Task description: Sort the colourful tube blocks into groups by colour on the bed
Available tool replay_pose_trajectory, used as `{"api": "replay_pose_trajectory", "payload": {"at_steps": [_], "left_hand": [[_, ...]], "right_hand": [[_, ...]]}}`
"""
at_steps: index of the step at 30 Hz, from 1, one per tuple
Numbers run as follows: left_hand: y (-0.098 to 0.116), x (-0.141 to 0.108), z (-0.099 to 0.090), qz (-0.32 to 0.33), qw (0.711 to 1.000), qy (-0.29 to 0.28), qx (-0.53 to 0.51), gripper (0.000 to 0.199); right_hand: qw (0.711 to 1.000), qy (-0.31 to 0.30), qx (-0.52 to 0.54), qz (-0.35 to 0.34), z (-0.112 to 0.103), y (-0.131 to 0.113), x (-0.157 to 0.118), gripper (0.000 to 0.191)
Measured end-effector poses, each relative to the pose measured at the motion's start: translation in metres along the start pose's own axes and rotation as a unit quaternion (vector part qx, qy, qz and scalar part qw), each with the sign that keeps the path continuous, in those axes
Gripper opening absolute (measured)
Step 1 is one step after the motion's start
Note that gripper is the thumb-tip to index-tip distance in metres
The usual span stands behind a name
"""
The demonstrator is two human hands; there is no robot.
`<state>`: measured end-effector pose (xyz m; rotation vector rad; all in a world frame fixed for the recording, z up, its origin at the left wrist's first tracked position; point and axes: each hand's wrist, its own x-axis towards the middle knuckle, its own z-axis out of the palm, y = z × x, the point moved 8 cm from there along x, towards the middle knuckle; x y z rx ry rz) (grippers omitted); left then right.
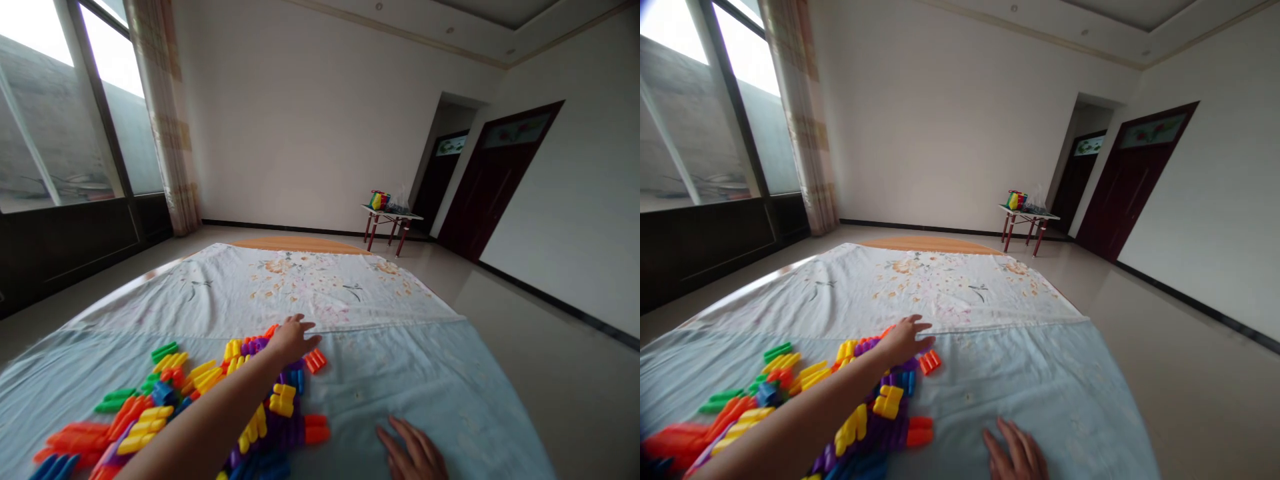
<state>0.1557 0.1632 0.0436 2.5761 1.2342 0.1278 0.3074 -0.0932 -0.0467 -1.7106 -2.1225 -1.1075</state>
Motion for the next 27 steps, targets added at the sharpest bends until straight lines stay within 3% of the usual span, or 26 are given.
{"api": "replay_pose_trajectory", "payload": {"at_steps": [2, 5, 11, 14, 23, 25, 27], "left_hand": [[0.021, 0.007, 0.023, 0.002, 1.000, -0.008, 0.015, 0.048], [0.020, 0.009, 0.036, -0.015, 0.999, -0.015, 0.048, 0.044], [-0.036, -0.006, 0.013, -0.064, 0.992, -0.019, 0.111, 0.041], [-0.051, -0.024, 0.006, -0.057, 0.989, -0.032, 0.131, 0.038], [-0.075, -0.082, -0.016, -0.031, 0.988, -0.064, 0.137, 0.034], [-0.069, -0.087, -0.024, -0.032, 0.989, -0.053, 0.131, 0.035], [-0.049, -0.089, -0.026, -0.026, 0.992, -0.032, 0.119, 0.037]], "right_hand": [[1.000, -0.003, 0.001, 0.000, -0.001, -0.001, 0.002, 0.033], [1.000, -0.002, 0.001, -0.003, -0.004, -0.001, 0.005, 0.032], [0.999, 0.020, 0.024, 0.013, -0.016, 0.002, 0.013, 0.030], [0.998, 0.030, 0.046, 0.033, -0.022, 0.003, 0.015, 0.029], [0.995, 0.007, 0.079, 0.065, -0.018, 0.003, 0.012, 0.032], [0.993, 0.013, 0.088, 0.078, -0.019, 0.004, 0.011, 0.031], [0.990, 0.016, 0.100, 0.094, -0.020, 0.004, 0.011, 0.030]]}}
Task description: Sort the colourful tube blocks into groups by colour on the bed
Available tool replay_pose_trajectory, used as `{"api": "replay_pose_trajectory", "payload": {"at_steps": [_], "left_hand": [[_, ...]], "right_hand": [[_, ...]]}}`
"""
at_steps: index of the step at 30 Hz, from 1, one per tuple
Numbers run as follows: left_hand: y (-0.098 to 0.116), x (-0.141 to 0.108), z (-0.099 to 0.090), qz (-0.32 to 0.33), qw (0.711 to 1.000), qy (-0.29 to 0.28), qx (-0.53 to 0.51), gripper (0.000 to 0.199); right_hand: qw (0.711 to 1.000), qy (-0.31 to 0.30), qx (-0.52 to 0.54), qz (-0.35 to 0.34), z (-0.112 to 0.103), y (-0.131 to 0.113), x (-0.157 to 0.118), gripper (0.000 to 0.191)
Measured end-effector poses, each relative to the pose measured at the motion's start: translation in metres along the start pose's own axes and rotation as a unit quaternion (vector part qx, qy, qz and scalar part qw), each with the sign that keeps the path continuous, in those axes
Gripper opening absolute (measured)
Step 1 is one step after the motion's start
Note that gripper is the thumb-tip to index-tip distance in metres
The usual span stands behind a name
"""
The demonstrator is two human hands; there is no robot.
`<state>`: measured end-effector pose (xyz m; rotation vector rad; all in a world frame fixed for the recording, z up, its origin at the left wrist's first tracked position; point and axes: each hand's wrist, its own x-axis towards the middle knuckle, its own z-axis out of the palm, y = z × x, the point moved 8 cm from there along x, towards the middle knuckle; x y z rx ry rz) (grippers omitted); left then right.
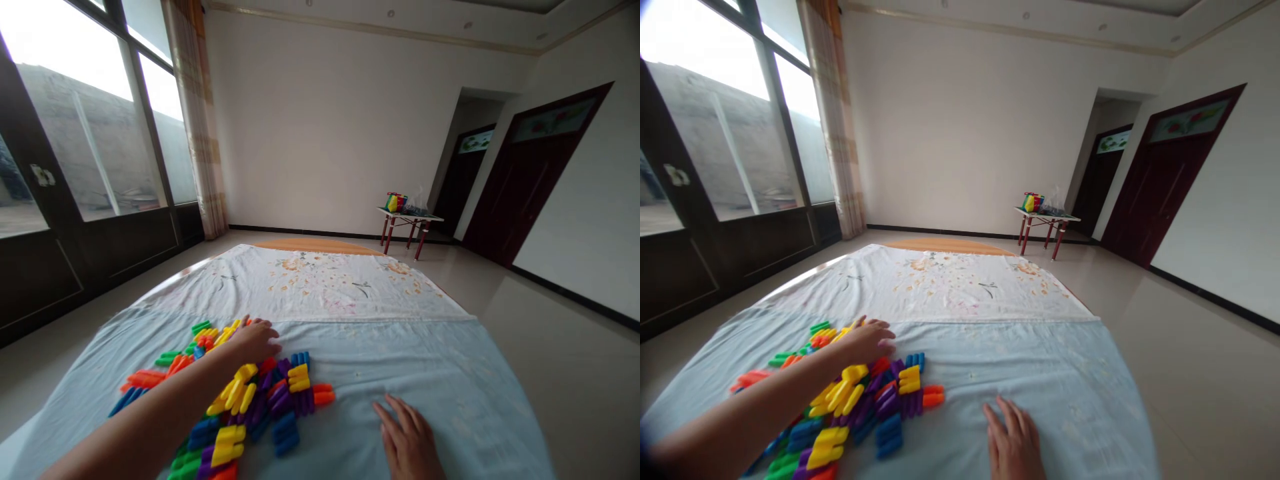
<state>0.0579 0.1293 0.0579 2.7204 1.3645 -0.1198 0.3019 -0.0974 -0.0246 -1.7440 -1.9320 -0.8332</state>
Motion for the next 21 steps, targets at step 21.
{"api": "replay_pose_trajectory", "payload": {"at_steps": [21], "left_hand": [[0.105, -0.087, 0.031, 0.090, 0.994, 0.057, -0.011, 0.032]], "right_hand": [[0.992, -0.028, 0.102, 0.066, 0.000, 0.003, -0.003, 0.031]]}}
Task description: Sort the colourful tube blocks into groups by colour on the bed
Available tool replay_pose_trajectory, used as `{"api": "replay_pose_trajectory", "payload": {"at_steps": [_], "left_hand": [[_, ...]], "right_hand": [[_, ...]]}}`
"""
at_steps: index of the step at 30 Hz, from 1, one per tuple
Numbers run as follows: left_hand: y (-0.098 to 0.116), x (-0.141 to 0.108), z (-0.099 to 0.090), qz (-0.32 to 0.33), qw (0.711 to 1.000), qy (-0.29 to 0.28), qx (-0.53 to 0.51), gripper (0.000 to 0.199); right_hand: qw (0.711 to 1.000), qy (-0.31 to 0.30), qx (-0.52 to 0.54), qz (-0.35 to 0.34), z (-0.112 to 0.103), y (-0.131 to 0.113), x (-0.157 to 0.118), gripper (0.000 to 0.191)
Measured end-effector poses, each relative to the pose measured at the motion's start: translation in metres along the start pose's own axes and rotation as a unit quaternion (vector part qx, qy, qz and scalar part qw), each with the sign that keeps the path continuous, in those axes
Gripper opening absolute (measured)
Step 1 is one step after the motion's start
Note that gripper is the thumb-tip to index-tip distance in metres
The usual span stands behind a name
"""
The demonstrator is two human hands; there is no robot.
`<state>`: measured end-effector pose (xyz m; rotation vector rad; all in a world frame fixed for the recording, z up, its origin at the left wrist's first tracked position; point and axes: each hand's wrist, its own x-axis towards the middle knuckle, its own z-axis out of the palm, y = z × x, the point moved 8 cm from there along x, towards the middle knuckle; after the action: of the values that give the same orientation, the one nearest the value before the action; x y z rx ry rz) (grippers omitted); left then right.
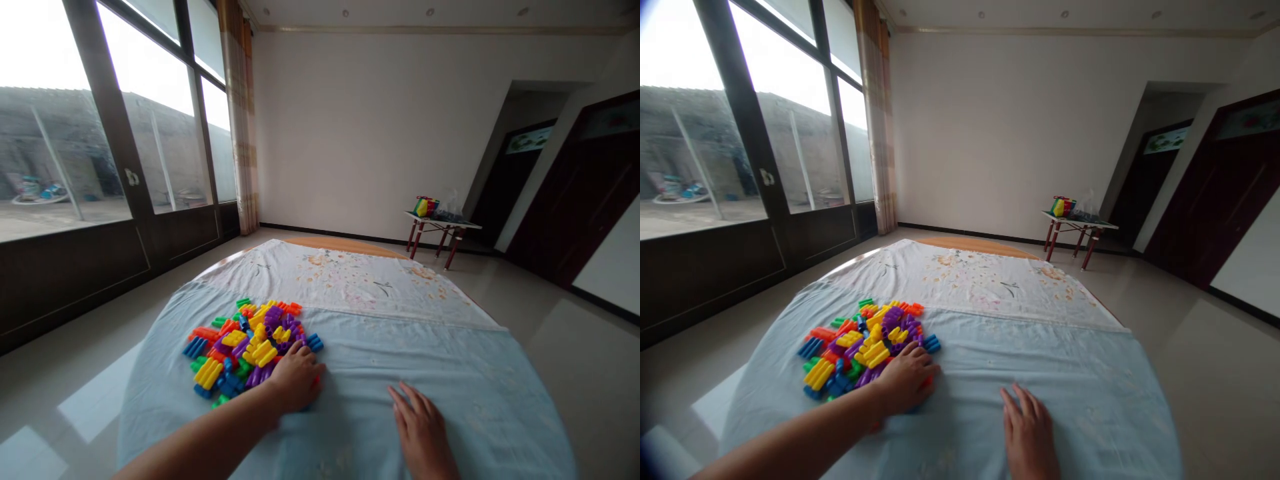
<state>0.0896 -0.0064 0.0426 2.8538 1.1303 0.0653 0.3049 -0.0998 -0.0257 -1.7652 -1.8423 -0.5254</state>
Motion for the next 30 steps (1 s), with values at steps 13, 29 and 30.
{"api": "replay_pose_trajectory", "payload": {"at_steps": [13, 29, 30], "left_hand": [[0.022, -0.041, 0.007, 0.030, 0.997, 0.042, -0.050, 0.041], [-0.013, -0.120, -0.027, -0.113, 0.944, 0.277, -0.139, 0.034], [-0.026, -0.132, -0.030, -0.140, 0.927, 0.314, -0.147, 0.033]], "right_hand": [[1.000, -0.013, -0.010, 0.000, -0.002, -0.001, 0.001, 0.032], [0.998, 0.017, 0.067, -0.005, -0.011, 0.000, 0.003, 0.033], [0.997, 0.020, 0.080, -0.010, -0.011, 0.000, 0.003, 0.033]]}}
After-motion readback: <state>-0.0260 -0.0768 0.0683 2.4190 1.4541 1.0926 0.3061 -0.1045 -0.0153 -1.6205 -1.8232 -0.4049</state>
